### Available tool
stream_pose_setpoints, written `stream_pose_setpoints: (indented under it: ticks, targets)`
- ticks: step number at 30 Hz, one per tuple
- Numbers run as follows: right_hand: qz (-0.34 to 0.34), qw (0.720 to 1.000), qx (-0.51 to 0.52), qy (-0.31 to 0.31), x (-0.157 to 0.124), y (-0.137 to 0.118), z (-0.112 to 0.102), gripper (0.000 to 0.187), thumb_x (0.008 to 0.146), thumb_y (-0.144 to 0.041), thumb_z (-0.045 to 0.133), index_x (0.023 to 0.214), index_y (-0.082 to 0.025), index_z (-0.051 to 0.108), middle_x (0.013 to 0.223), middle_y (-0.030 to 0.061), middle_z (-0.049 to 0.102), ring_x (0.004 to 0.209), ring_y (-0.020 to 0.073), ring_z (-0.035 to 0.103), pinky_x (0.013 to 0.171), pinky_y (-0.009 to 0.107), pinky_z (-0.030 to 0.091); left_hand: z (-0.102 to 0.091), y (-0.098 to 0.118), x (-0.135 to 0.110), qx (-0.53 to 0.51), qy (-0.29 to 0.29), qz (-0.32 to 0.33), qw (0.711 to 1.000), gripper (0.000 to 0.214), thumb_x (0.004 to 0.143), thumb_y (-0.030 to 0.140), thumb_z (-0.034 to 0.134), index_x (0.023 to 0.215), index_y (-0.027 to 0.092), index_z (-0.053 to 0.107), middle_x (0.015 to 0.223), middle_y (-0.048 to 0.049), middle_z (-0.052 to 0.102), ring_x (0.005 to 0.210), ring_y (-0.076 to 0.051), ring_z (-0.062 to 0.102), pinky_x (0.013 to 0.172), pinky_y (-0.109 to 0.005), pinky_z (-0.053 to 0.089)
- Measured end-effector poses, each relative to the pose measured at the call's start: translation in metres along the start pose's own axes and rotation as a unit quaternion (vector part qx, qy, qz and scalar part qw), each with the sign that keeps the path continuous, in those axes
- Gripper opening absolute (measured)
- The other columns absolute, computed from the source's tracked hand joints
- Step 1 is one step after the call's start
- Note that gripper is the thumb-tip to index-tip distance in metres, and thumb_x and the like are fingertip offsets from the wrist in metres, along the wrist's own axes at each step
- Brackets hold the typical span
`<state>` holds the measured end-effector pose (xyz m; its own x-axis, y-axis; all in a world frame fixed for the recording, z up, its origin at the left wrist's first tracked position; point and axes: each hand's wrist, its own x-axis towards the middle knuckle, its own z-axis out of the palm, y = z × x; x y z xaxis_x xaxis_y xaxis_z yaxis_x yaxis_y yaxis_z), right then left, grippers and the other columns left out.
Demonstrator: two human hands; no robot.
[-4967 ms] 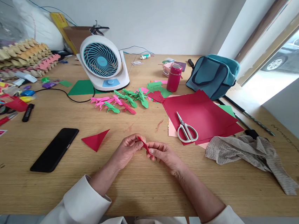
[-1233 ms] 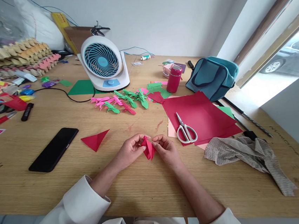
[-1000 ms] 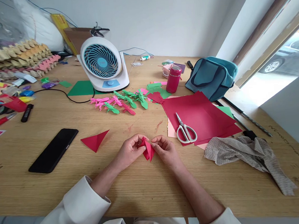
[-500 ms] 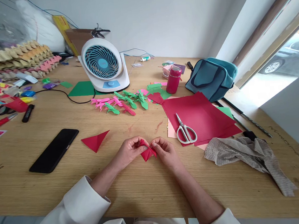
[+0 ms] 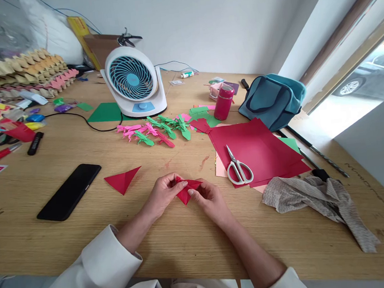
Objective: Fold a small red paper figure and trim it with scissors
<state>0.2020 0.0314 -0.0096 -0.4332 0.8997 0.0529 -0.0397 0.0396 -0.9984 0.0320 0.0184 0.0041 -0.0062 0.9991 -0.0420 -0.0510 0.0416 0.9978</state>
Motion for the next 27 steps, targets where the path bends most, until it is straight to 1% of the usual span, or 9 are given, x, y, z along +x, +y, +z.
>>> stream_pose_setpoints:
  ticks: [3,6,12,15,17,21,25,27]
  targets:
    - [-0.021,0.999,-0.019,0.016,0.001,0.005,0.001,0.025,0.086,-0.046,0.066,0.087,-0.022,0.073,0.077,0.0026,0.068,0.076,0.0204,0.061,0.073,0.032,0.048,0.0,-0.001,0.0,0.027,-0.022,0.019,0.999,0.031,0.077,0.041,0.069,0.069,0.014,0.055,0.063,0.0045,0.049,0.059,-0.008,0.043,0.057,-0.02,0.034]
    - [-0.029,0.999,-0.022,0.03,0.001,0.006,0.0,0.025,0.087,-0.045,0.064,0.083,-0.022,0.073,0.072,0.002,0.066,0.072,0.0199,0.06,0.072,0.033,0.048,-0.001,0.0,-0.001,0.046,-0.034,0.025,0.998,0.03,0.078,0.04,0.068,0.07,0.014,0.057,0.063,0.004,0.05,0.059,-0.008,0.043,0.056,-0.021,0.033]
    - [-0.019,0.998,-0.048,0.019,0.0,0.002,0.0,0.026,0.089,-0.044,0.063,0.079,-0.022,0.071,0.07,0.0016,0.065,0.076,0.0208,0.061,0.07,0.032,0.048,-0.002,0.004,-0.002,0.08,-0.061,0.02,0.995,0.033,0.079,0.045,0.067,0.072,0.014,0.06,0.063,0.0033,0.053,0.057,-0.009,0.044,0.056,-0.021,0.034]
    - [-0.014,0.999,-0.037,0.031,0.0,0.002,0.0,0.026,0.088,-0.046,0.064,0.082,-0.022,0.071,0.074,0.0021,0.066,0.075,0.0197,0.06,0.07,0.031,0.048,-0.002,0.003,-0.002,0.094,-0.061,0.021,0.993,0.031,0.079,0.043,0.066,0.071,0.013,0.061,0.063,0.003,0.053,0.057,-0.009,0.044,0.055,-0.021,0.033]
    - [-0.014,0.999,-0.021,0.047,0.001,0.001,0.0,0.025,0.086,-0.046,0.066,0.082,-0.021,0.07,0.074,0.0022,0.066,0.071,0.0181,0.058,0.067,0.03,0.047,-0.002,0.002,-0.002,0.104,-0.059,0.019,0.993,0.03,0.079,0.041,0.067,0.07,0.013,0.061,0.062,0.0032,0.053,0.057,-0.009,0.043,0.054,-0.021,0.032]
    - [-0.015,0.998,0.003,0.066,0.003,-0.002,-0.001,0.028,0.083,-0.047,0.069,0.073,-0.02,0.066,0.068,0.0002,0.061,0.064,0.0149,0.052,0.061,0.027,0.043,-0.001,0.003,-0.002,0.115,-0.057,0.01,0.992,0.03,0.077,0.042,0.068,0.068,0.014,0.061,0.06,0.0041,0.051,0.055,-0.008,0.041,0.052,-0.021,0.031]
    - [-0.011,0.997,-0.016,0.075,0.003,-0.005,-0.004,0.033,0.087,-0.047,0.064,0.069,-0.019,0.063,0.061,-0.0017,0.054,0.059,0.0129,0.046,0.057,0.026,0.037,-0.002,0.006,-0.002,0.126,-0.063,0.006,0.99,0.027,0.077,0.039,0.067,0.069,0.014,0.06,0.061,0.004,0.052,0.056,-0.008,0.041,0.054,-0.021,0.032]
    - [-0.007,0.996,-0.024,0.086,0.003,-0.005,-0.006,0.034,0.086,-0.047,0.064,0.067,-0.019,0.062,0.058,-0.0025,0.052,0.056,0.0122,0.042,0.055,0.026,0.034,-0.002,0.007,-0.003,0.134,-0.066,0.004,0.989,0.026,0.077,0.038,0.066,0.07,0.014,0.061,0.061,0.0042,0.052,0.056,-0.008,0.041,0.054,-0.021,0.031]
